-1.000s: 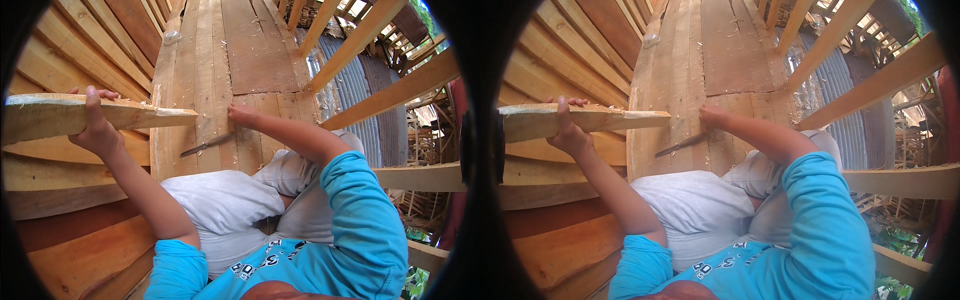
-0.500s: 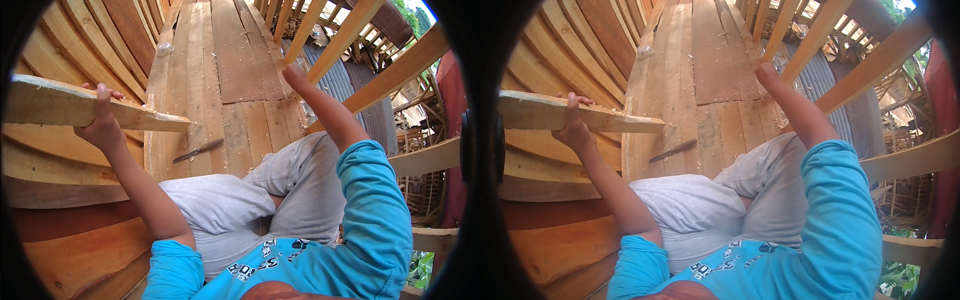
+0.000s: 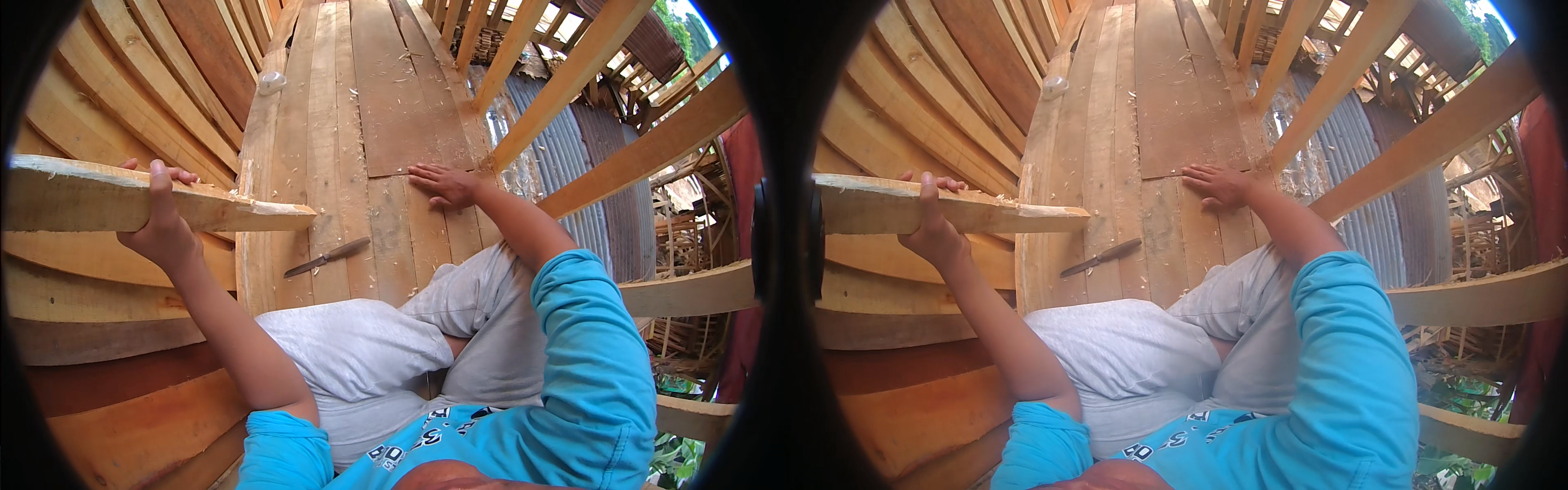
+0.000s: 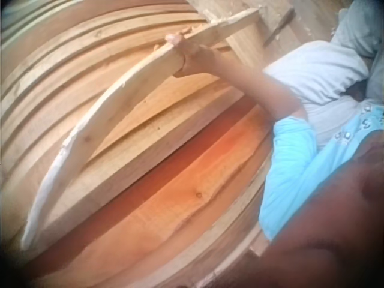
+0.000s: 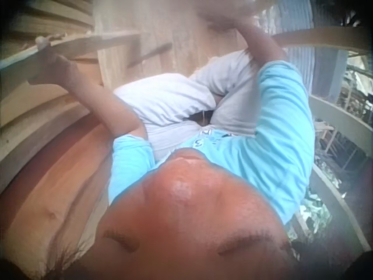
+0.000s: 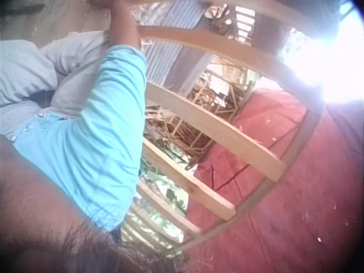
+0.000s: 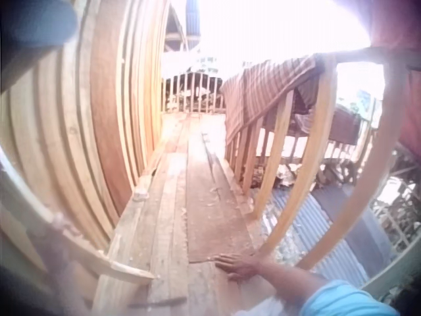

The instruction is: The person sits on a wooden floor and uses a knife to carve a long, curved piece of wood. They repeatedly scrape the surface to remove shavings, occasionally pausing to brush debris away with their hand.

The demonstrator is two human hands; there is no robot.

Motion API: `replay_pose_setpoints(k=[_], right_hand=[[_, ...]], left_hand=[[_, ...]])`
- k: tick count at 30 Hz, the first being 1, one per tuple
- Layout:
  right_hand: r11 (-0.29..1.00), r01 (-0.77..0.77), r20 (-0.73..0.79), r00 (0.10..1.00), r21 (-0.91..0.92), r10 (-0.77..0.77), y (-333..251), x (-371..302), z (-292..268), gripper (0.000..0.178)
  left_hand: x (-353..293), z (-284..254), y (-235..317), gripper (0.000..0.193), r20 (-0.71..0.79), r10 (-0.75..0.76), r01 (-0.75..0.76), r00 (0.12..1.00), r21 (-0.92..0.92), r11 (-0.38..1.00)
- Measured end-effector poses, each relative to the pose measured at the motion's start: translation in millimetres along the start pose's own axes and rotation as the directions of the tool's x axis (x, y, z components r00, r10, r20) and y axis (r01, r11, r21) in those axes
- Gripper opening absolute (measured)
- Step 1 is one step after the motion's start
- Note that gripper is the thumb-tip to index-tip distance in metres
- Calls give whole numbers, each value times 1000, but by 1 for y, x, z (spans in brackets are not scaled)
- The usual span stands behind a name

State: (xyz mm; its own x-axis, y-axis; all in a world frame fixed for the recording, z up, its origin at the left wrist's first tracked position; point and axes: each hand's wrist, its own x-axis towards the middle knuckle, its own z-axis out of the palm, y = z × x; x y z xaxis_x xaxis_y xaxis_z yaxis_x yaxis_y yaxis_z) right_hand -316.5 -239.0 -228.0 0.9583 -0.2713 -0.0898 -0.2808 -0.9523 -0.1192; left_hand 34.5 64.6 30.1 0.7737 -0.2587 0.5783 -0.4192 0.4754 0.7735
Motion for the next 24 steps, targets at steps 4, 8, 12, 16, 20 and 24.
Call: replay_pose_setpoints(k=[4, 8, 12, 16, 20, 24], right_hand=[[695, -719, -215, 681, -11, 701, 42, 0, 11, 73], [828, -538, -263, 831, -157, 490, -4, 32, -4, 69], [978, 141, -138, 983, 157, -119, -96, 61, -6, 62], [848, 527, -107, 848, 65, -519, -165, 57, 8, 48], [841, 537, 16, 842, 64, -539, -161, 60, 30, 35], [882, 427, -54, 903, 200, -426, -169, 63, 23, 33]], left_hand=[[-1, 10, -3, 36, 9, -8, 8, 1000, 29, 1000], [-1, 3, -5, 37, 10, 0, -1, 1000, 71, 997], [-1, 8, -5, 37, 16, -19, 18, 1000, 60, 998], [-1, 8, -3, 37, 19, -18, 17, 1000, 38, 999], [-1, 10, 0, 37, 24, -3, 2, 1000, 9, 1000], [-3, 8, 1, 37, 17, 4, -4, 1000, 15, 1000]])
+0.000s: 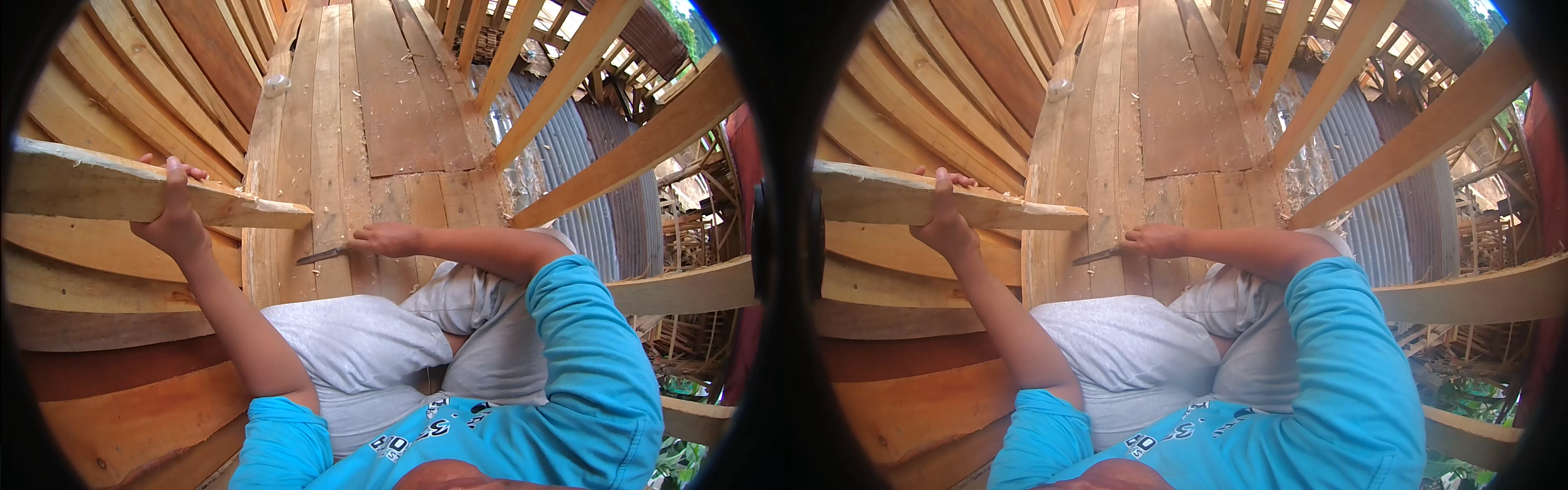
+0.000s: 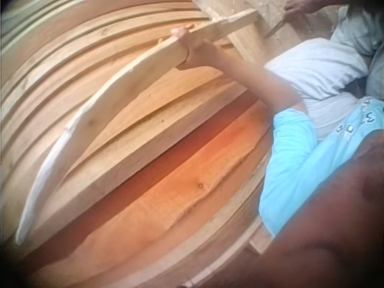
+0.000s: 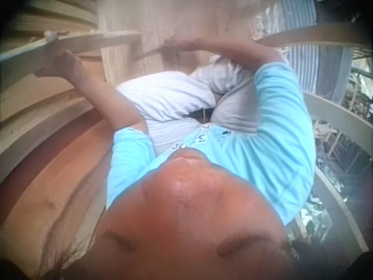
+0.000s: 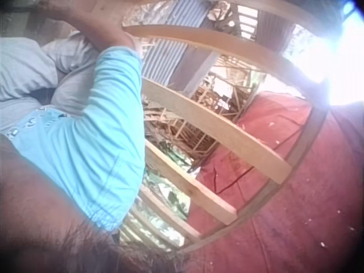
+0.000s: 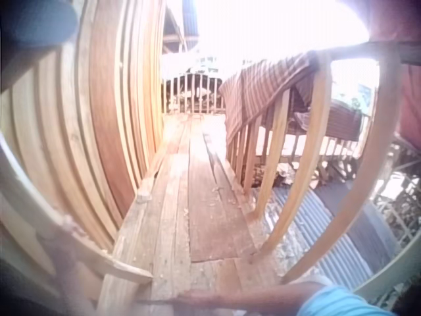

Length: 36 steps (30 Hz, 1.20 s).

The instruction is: The person sits on a wooden floor and uses a knife to carve a long, curved piece of wood. They repeatedly scrape the surface to remove shavings, occasionally pausing to brush debris away with their hand.

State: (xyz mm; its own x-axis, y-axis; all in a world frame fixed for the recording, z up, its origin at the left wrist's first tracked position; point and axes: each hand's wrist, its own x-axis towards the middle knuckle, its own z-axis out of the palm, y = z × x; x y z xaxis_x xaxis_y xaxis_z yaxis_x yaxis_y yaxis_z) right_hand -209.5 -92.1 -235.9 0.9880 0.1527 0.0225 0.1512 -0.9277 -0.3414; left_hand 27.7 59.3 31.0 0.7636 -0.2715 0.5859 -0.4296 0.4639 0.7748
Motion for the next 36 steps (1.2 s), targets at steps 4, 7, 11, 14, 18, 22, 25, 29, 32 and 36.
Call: replay_pose_setpoints(k=[4, 7, 11, 14, 18, 22, 25, 29, 32, 36], right_hand=[[993, -30, -267, 964, -112, -1, 24, -4, -26, 38], [951, -267, -458, 872, -153, 171, 60, -22, -44, 37], [815, -580, -630, 635, -7, 446, 99, -49, -51, 51], [665, -747, -630, 524, -16, 573, 131, -68, -47, 57], [664, -729, -528, 634, -166, 565, 163, -92, -38, 55], [271, -962, -560, 213, 22, 800, 202, -123, -41, 55], [224, -974, -590, 160, 36, 791, 203, -132, -47, 57], [365, -931, -601, 295, -5, 743, 198, -128, -55, 62], [481, -876, -515, 432, -44, 740, 209, -126, -50, 65], [579, -815, -327, 556, -33, 764, 201, -81, -65, 53]], left_hand=[[0, 1, -1, 37, -4, 15, -15, 1000, 2, 1000], [1, -1, -2, 36, -10, 1, 0, 1000, 25, 1000], [3, -6, -5, 36, -32, 9, -7, 999, 55, 998], [2, -3, -6, 36, -42, -15, 17, 999, 55, 998], [3, -5, -7, 37, -50, -16, 19, 999, 66, 998], [2, -2, -8, 38, -48, -17, 19, 999, 52, 998], [-2, 4, 2, 38, -40, -39, 40, 998, 26, 999], [-14, 24, 7, 38, 30, -50, 51, 998, -39, 998], [-24, 41, 2, 37, 99, -41, 51, 994, -98, 994], [-32, 47, -5, 36, 125, -28, 44, 992, -123, 991]])
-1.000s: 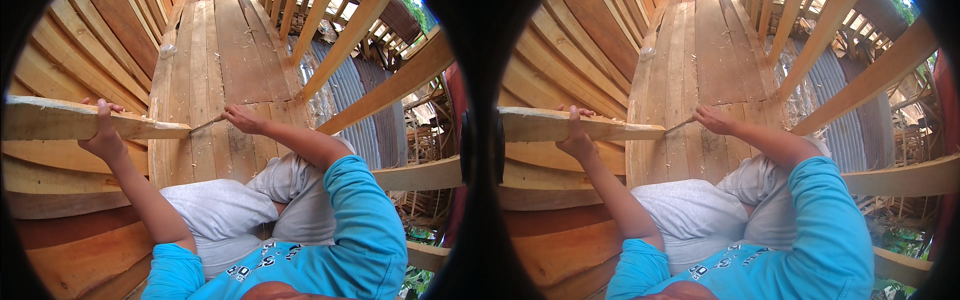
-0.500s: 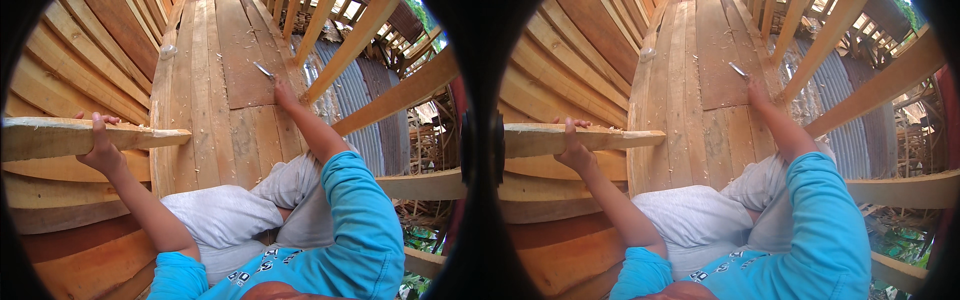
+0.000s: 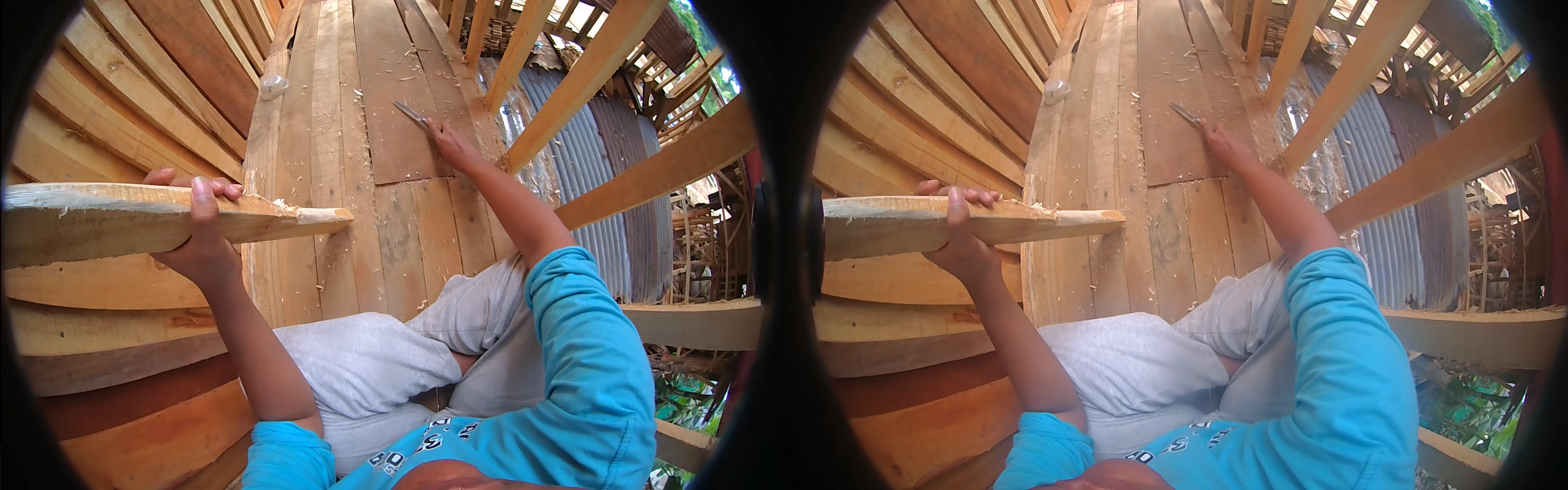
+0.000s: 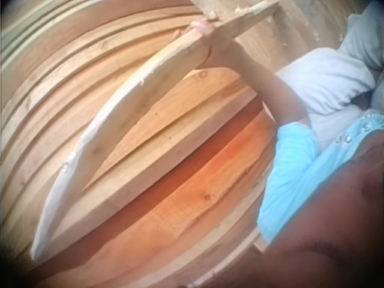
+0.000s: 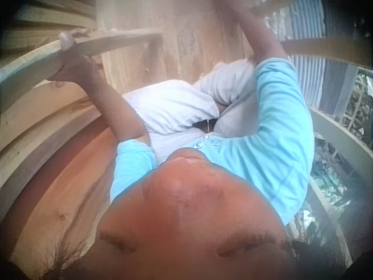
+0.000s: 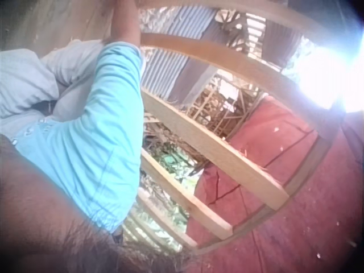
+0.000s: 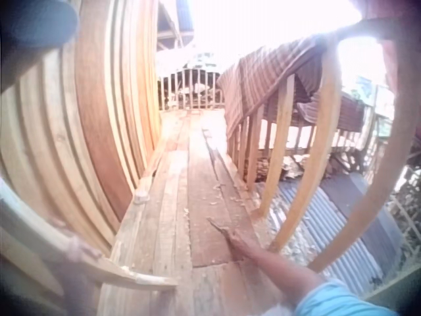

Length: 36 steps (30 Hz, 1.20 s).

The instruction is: The person sits on a wooden floor and uses a knife to carve a long, curved piece of wood. They repeatedly scrape the surface to remove shavings, occasionally pausing to brush debris away with their hand.

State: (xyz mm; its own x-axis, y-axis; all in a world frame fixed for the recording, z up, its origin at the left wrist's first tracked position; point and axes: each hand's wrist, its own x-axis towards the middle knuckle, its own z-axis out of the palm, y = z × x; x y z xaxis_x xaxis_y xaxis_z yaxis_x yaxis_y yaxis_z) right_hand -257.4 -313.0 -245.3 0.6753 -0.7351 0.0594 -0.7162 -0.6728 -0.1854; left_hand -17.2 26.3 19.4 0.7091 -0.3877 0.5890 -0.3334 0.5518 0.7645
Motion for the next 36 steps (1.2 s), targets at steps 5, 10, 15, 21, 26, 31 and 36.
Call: replay_pose_setpoints(k=[5, 10, 15, 21, 26, 31, 36], right_hand=[[1000, -15, -42, 999, -22, 14, 36, 46, 9, 54], [978, 92, 39, 996, -188, -86, -2, 70, -10, 40], [730, -409, -48, 886, -547, 461, 57, 81, -21, 48], [580, -131, -109, 991, -804, 73, 25, 48, -29, 35], [754, -139, -240, 970, -642, -25, 36, 25, -13, 38], [44, 261, 192, 805, -964, -561, 12, -14, -36, 49], [440, 580, 148, 703, -685, -696, 1, -64, -34, 53]], left_hand=[[0, 24, -4, 38, 88, -1, 8, 996, -72, 997], [4, 20, -8, 37, 57, -29, 30, 998, -22, 999], [9, 22, -11, 34, 44, -19, 22, 999, -51, 998], [9, 8, -15, 31, 23, -34, 34, 999, -36, 999], [6, 18, -16, 28, 56, -56, 61, 997, -75, 995], [-4, 15, -8, 26, 59, -77, 80, 995, -55, 995], [-8, 13, -9, 26, 61, -102, 109, 993, -125, 986]])
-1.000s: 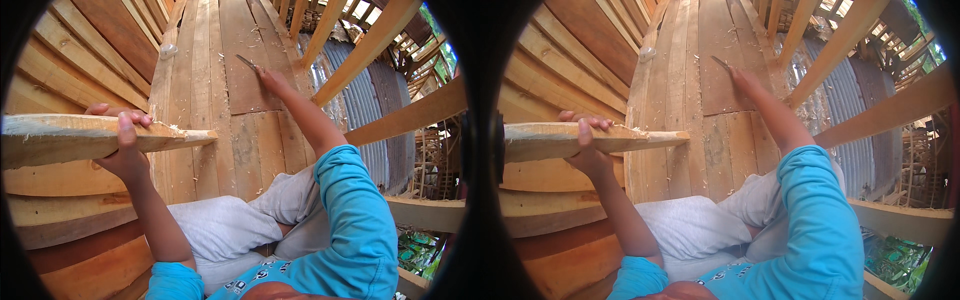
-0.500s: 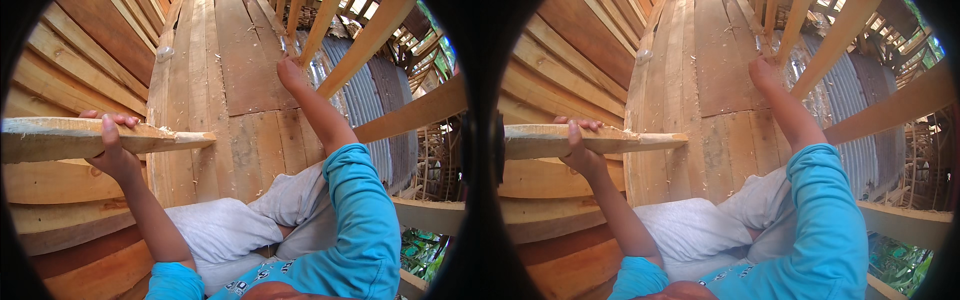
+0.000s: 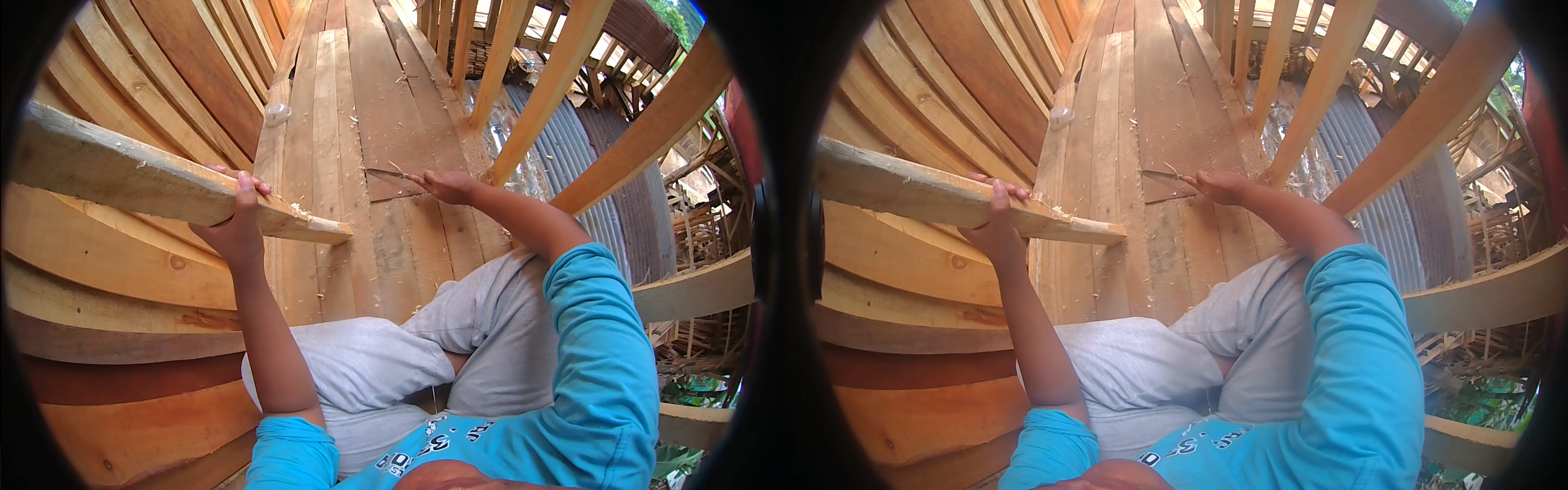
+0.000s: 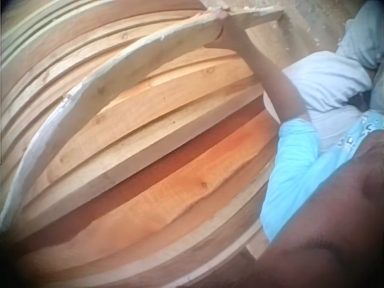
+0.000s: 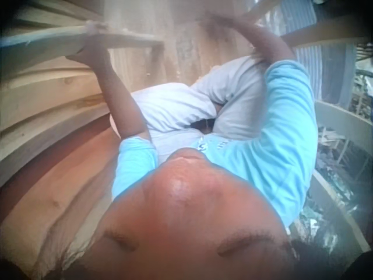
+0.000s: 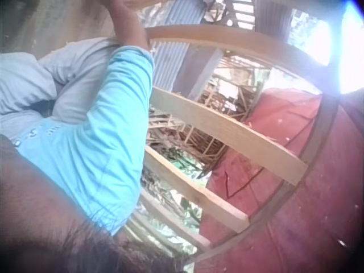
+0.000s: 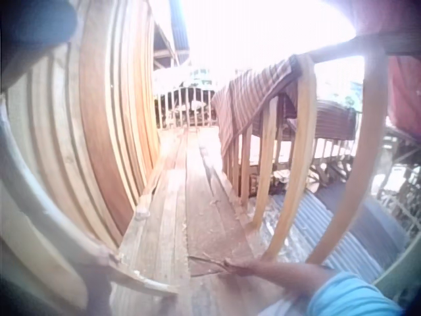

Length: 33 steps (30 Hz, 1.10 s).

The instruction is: The person sits on a wooden floor and uses a knife to carve a long, curved piece of wood. They repeatedly scrape the surface to remove shavings, occasionally pausing to brush debris away with their hand.

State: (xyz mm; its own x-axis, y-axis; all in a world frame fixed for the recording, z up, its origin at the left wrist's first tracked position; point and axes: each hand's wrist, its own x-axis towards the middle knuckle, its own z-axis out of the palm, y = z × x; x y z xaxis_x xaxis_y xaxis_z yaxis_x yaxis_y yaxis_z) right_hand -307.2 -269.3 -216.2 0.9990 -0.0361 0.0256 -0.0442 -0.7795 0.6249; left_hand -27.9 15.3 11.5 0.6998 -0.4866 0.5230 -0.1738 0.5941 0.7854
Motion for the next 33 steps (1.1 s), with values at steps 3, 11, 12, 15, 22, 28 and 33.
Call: replay_pose_setpoints(k=[3, 11, 12, 15, 22, 28, 33], right_hand=[[901, -375, 240, 916, 218, 323, -11, -14, 1, 53], [799, -82, 292, 905, -595, 310, -14, -23, -4, 44], [788, -104, 209, 936, -607, 284, -21, -20, -6, 44], [842, -105, 138, 968, -529, 208, -40, 3, -16, 37], [599, -738, 482, 665, 310, 570, -23, -31, 11, 20], [87, -923, 885, 383, 374, 263, 34, -6, -66, 24], [-503, -697, 859, 405, 511, 312, 20, 28, -168, 30]], left_hand=[[-1, 2, 4, 25, -6, -7, 7, 1000, 32, 999], [-2, 6, 5, 23, -14, 32, -32, 999, -12, 999], [-3, 5, 7, 22, -23, 36, -36, 999, -10, 999], [-5, 2, 12, 22, -12, 43, -43, 999, 25, 999], [-12, 5, -2, 21, 5, 23, -23, 1000, -46, 999], [-4, 11, -2, 19, -4, 18, -18, 1000, 4, 1000], [6, 13, -5, 14, 21, 36, -38, 999, 86, 996]])
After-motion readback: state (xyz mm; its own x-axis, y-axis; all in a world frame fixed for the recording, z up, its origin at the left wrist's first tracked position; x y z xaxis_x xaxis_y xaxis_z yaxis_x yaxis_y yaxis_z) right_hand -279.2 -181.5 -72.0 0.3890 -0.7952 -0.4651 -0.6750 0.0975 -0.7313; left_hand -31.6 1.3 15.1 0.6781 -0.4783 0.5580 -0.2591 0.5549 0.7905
